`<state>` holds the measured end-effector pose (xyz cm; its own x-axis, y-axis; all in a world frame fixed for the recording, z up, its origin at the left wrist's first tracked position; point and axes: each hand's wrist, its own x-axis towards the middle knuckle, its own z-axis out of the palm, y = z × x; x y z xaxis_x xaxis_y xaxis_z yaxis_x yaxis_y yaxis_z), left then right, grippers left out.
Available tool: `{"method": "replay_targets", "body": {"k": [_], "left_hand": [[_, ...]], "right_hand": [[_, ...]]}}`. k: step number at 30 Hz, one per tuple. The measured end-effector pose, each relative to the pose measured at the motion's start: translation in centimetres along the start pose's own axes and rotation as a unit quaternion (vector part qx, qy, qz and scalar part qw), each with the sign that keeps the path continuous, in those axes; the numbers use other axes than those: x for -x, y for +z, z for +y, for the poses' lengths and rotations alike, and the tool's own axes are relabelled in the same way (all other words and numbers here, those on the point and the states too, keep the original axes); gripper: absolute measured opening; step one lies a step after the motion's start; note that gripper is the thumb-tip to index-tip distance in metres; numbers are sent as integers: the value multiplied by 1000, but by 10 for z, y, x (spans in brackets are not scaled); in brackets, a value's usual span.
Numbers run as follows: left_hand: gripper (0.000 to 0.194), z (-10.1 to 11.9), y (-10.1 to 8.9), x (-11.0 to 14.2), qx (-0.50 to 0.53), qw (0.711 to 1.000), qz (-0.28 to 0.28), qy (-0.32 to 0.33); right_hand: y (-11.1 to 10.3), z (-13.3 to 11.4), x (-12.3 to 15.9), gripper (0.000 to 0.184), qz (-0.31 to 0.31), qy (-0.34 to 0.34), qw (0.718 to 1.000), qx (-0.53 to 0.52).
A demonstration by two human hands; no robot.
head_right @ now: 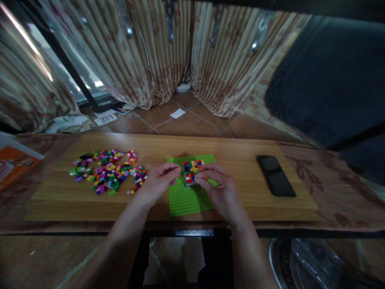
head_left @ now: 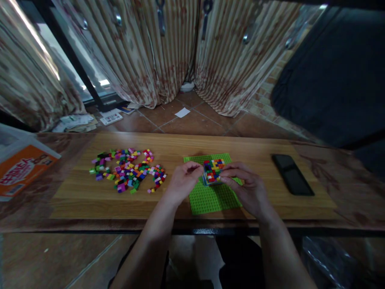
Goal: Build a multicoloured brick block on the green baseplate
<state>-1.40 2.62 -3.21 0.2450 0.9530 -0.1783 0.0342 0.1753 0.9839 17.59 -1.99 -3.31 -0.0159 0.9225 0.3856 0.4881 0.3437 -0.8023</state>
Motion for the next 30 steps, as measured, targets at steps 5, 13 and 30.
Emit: {"method": "replay_targets", "body": {"k": [5, 13, 30], "left_hand": [[13, -3, 6, 2, -18, 1000, -17, 9], [9, -10, 8, 1, -30, 999, -2, 20], [15, -13, 8, 1, -111, 994, -4, 19]], "right_hand": [[3, 3, -1, 9, -38, -50, 996, 61], [5, -6, -4, 13, -38, -95, 981, 166], [7, -18, -5, 28, -103, -158, 930, 315]]}}
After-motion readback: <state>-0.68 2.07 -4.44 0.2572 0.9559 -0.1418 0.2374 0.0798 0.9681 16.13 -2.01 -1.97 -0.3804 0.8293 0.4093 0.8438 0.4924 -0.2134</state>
